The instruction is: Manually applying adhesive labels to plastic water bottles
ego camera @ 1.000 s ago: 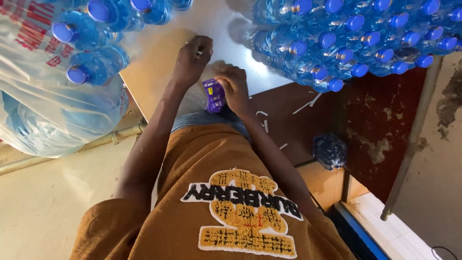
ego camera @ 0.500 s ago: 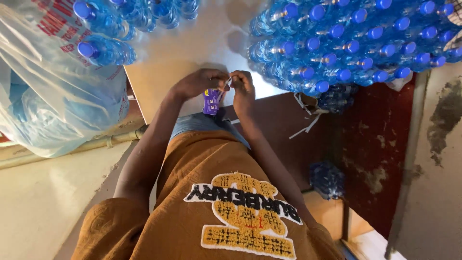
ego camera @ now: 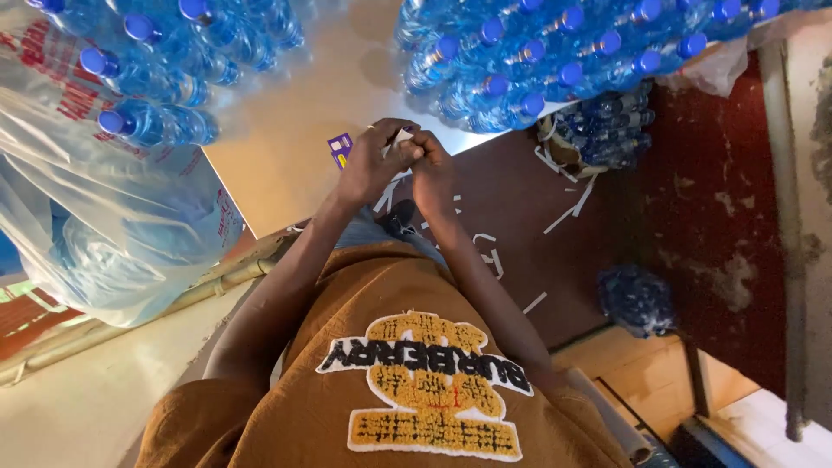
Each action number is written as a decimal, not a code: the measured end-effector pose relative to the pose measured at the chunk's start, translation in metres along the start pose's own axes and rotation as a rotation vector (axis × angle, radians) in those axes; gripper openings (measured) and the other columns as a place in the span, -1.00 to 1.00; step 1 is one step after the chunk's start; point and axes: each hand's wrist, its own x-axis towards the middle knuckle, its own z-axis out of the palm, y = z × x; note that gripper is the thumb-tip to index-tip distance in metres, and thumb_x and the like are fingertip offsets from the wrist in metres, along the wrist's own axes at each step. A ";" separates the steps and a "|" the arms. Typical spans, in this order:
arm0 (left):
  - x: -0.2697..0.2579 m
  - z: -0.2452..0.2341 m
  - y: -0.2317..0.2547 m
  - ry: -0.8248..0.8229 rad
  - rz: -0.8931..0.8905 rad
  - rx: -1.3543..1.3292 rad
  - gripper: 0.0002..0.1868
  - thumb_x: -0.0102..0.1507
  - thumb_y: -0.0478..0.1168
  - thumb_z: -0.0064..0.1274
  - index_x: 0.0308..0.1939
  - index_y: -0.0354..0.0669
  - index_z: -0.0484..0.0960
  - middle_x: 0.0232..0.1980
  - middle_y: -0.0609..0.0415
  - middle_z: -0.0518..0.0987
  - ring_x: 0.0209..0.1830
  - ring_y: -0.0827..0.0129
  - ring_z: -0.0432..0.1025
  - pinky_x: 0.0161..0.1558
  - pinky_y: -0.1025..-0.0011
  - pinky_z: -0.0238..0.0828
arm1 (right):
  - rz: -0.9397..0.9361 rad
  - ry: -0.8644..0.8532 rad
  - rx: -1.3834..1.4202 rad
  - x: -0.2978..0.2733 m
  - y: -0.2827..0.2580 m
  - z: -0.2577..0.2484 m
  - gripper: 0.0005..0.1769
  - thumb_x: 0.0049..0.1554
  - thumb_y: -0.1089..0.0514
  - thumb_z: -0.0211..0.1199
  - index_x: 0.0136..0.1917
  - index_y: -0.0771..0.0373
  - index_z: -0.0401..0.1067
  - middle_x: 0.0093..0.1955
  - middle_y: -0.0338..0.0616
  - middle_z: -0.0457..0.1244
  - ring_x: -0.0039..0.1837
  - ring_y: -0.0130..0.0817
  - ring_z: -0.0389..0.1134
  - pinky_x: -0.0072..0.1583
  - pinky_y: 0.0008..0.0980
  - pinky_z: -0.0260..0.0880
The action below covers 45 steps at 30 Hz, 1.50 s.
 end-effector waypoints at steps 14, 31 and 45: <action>-0.034 0.090 -0.187 0.349 0.766 1.453 -0.71 0.49 -0.27 -0.03 0.08 -0.43 0.71 -0.21 -0.28 0.56 -0.16 -0.12 0.59 -0.03 0.10 0.58 | 0.066 0.616 -0.047 -0.069 -0.036 -0.089 -0.79 0.41 0.16 0.20 0.18 0.34 0.52 -0.09 -0.10 0.21 -0.07 -0.37 0.36 0.03 -0.27 0.54; -0.058 0.102 0.010 -0.229 -0.040 0.080 -0.76 0.50 -0.16 0.21 0.15 -0.20 0.82 -0.17 -0.21 0.75 -0.19 0.02 0.68 -0.19 0.08 0.58 | 0.054 0.217 -0.153 -0.136 -0.039 -0.099 -0.58 0.42 -0.11 0.30 0.18 0.33 0.50 -0.17 -0.06 0.32 -0.11 -0.32 0.42 0.07 -0.14 0.48; -0.085 0.076 0.016 0.113 -0.032 0.303 -0.82 0.46 -0.08 0.22 0.05 -0.05 0.77 -0.17 -0.20 0.62 -0.06 -0.31 0.58 0.04 -0.17 0.53 | -0.084 0.243 -0.612 -0.126 -0.029 -0.070 -0.61 0.37 -0.04 0.40 0.29 0.25 0.48 -0.02 -0.07 0.14 -0.07 -0.22 0.30 -0.01 -0.20 0.45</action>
